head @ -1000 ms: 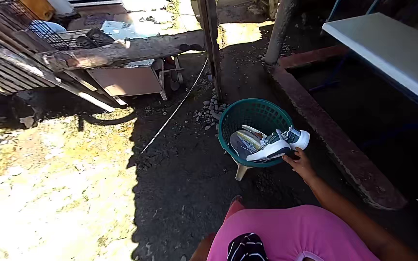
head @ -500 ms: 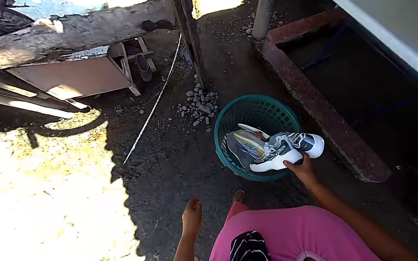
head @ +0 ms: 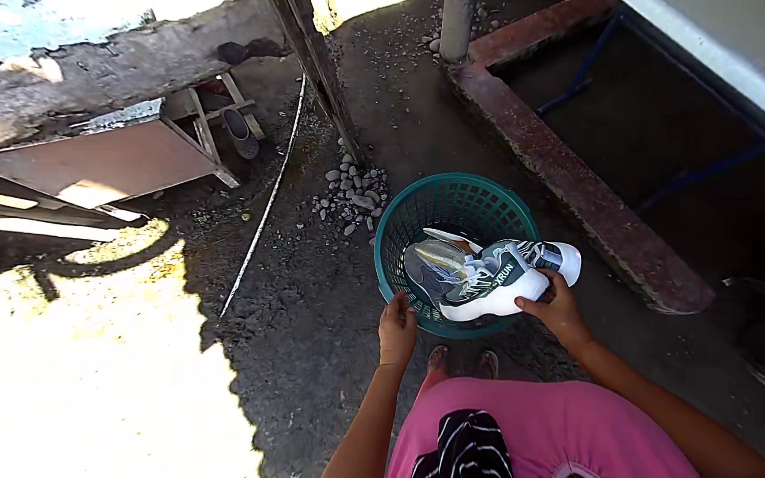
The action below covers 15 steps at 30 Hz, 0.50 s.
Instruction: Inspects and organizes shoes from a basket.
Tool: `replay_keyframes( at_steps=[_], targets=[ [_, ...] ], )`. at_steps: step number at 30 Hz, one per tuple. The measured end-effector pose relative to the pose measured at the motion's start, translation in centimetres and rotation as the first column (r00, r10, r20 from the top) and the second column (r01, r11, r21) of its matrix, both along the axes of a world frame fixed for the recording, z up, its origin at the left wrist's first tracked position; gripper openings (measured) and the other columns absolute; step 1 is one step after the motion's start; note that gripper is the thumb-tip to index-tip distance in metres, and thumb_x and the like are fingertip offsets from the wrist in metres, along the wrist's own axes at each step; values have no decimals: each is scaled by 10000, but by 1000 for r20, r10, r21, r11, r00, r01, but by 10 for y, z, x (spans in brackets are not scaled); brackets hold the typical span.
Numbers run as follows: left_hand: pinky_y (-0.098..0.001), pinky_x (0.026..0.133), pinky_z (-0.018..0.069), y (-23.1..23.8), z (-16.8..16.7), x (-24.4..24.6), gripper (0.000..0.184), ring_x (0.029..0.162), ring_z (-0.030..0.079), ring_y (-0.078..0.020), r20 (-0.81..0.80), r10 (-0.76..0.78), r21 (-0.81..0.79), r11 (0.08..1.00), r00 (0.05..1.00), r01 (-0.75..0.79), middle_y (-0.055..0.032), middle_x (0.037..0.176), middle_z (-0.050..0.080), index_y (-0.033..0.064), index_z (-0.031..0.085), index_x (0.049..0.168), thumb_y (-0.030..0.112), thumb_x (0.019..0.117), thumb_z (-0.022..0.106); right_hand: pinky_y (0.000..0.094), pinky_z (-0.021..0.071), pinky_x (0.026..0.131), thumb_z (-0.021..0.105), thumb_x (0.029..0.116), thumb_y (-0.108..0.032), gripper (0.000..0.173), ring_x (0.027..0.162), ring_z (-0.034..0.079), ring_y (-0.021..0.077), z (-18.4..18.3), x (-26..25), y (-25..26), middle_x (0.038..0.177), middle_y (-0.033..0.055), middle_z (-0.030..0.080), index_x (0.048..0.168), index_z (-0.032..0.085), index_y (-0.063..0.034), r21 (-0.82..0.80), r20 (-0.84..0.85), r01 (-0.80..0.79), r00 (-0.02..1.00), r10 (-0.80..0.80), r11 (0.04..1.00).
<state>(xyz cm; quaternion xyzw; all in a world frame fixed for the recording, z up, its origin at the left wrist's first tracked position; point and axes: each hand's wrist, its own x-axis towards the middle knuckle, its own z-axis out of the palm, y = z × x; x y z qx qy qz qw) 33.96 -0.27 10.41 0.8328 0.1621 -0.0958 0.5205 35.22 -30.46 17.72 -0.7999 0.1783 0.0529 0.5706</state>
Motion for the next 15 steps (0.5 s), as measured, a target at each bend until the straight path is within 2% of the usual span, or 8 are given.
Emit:
replay_keyframes(
  at_steps=[2,5,7,10,11,13,14,15],
  targets=[
    [-444,1024,510,-5,2,-8,450,1221,624,-327,9,42,-1,999,999,-42,-259,1350,611,-55,492,1452,69,1020,527,304,619,833,890,711,-126,889,1101,679,192,12,10,4,1343,215,571,1444,413,34,80,68,-55,996,50,995],
    [-448,1013,520,-8,10,-25,449,1200,634,-327,31,139,15,990,990,-140,-260,1360,602,-57,477,1458,73,1030,518,324,617,897,894,707,-140,940,1183,652,226,-3,15,12,1399,243,529,1461,371,66,152,227,-223,956,186,963],
    [-446,1004,522,-8,19,-34,451,1192,634,-328,43,200,41,979,979,-202,-262,1367,592,-56,475,1459,71,1029,524,345,611,946,887,761,-195,868,1218,650,251,-26,16,13,1424,251,532,1438,419,80,58,198,-379,911,362,923],
    [-471,983,527,-10,27,-46,461,1200,626,-345,33,228,94,969,973,-230,-259,1379,583,-38,480,1462,70,1018,538,399,500,1071,737,927,-241,616,1385,508,338,-44,13,1,1546,271,434,1431,520,39,-234,-22,-579,806,591,781],
    [-475,975,529,-11,27,-49,464,1200,626,-352,36,231,113,966,972,-233,-264,1380,581,-39,484,1460,64,1012,543,413,499,1069,698,947,-214,525,1351,537,358,-47,11,-5,1498,277,492,1390,569,38,-329,25,-575,788,616,749],
    [-478,973,528,-17,24,-53,473,1199,623,-354,40,218,156,963,975,-222,-267,1378,580,-43,484,1458,69,1004,547,421,575,952,680,934,-153,301,1119,683,346,-45,7,-19,1219,230,693,1176,711,23,-562,322,-390,710,627,729],
    [-483,973,526,-21,23,-55,477,1204,618,-356,35,201,181,962,979,-204,-264,1378,580,-42,484,1459,76,1002,550,441,574,931,691,916,-156,235,1062,691,331,-38,8,-26,1130,175,724,1108,743,-30,-646,446,-250,643,622,721],
    [-492,983,519,-24,21,-56,480,1222,607,-362,26,178,207,962,984,-180,-259,1386,577,-36,484,1462,84,1003,551,500,546,940,718,906,-199,231,1073,670,354,-28,11,-33,1126,154,721,1101,752,-81,-699,499,-133,612,613,702]
  ],
)
